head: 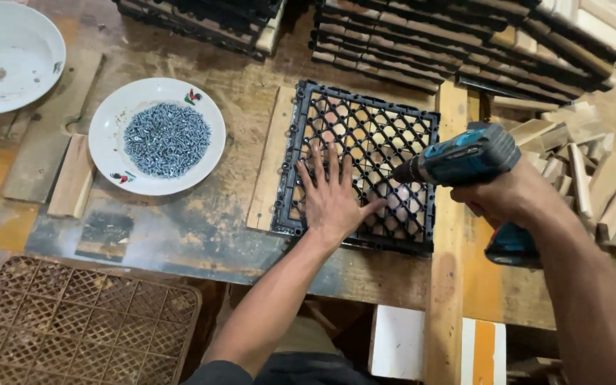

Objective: Assembling wooden slats into a plastic grid to create interlocking floor tiles using a power drill.

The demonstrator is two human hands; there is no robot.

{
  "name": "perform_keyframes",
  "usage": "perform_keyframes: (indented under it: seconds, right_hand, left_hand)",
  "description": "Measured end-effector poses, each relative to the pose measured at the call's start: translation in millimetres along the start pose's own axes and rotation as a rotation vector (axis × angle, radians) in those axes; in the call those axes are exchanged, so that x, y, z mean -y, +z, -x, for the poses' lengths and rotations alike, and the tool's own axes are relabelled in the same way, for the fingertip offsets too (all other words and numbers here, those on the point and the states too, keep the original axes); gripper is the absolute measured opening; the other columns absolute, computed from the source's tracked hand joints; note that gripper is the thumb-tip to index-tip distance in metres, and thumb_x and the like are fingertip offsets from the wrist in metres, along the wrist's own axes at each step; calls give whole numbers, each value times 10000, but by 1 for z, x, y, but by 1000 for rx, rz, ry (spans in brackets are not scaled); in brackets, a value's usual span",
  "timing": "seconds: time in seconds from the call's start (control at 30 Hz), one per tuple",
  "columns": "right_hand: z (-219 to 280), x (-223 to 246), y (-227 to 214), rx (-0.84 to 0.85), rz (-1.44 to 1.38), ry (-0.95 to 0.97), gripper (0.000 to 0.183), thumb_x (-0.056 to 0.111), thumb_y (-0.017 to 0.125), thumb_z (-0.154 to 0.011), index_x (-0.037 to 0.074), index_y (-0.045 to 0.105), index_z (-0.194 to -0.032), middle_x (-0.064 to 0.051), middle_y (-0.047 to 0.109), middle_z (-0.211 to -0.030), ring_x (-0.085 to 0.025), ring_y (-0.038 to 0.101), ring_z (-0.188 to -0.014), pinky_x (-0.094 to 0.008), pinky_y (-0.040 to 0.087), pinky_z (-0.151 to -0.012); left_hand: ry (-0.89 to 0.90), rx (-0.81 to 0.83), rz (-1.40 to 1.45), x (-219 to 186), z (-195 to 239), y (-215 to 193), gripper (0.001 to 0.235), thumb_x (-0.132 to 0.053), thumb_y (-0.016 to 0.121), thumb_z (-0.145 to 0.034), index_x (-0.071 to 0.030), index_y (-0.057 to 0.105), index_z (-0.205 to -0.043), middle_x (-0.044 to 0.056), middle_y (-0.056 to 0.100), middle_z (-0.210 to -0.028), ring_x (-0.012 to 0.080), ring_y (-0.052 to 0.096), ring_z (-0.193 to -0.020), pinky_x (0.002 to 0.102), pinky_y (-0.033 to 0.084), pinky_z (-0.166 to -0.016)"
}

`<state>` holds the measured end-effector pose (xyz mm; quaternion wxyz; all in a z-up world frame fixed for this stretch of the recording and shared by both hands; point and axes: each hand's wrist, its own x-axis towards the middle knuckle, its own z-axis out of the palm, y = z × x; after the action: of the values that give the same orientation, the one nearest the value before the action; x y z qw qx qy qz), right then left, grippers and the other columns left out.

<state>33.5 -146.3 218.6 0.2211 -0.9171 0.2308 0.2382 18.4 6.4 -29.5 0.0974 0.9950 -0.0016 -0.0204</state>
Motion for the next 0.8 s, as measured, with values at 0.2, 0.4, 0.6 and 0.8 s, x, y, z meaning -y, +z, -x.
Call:
perform_keyframes:
  seconds: [0.2, 0.4, 0.6, 0.8]
  right_hand:
    - [6, 27, -3, 32, 121, 60, 446, -28, 727, -921, 87, 598, -1332, -218, 687, -991, -322, 628, -806, -436, 537, -676]
    - [-5, 12, -5, -11, 73, 70, 238, 70, 798, -877, 64, 696, -1092, -161, 700, -933, -287, 622, -808, -427, 499, -751]
    - [-6, -17, 1, 45, 37, -82, 100, 27, 751, -904, 39, 659, -941, -142, 627, -750, -242, 535, -606, -375, 450, -566]
    - [-40, -39, 23, -134, 305, -228, 435, 343, 952, -583, 12, 807, -826, -196, 762, -722, -358, 769, -764, -454, 580, -726]
  left_hand:
    - [12, -164, -36, -1, 1, 5, 1235, -998, 71, -768, -123, 120, -1638, 227, -140, -1675, 450, -176, -1538, 720, -146, -1178]
    - [25, -109, 69, 1, 2, -4, 1242, -984, 89, -749, -103, 203, -1619, 216, -75, -1679, 463, -163, -1528, 726, -112, -1171]
    - [38, -271, 672, 28, 10, -43, 832, -698, 497, -907, -80, 496, -1463, 132, 303, -1654, 321, 259, -1557, 583, 166, -1239]
    - [-436, -700, 268, 203, -33, 4, 421, -433, 723, -900, -135, 661, -1191, 150, 583, -1248, 455, 539, -1195, 614, 453, -954]
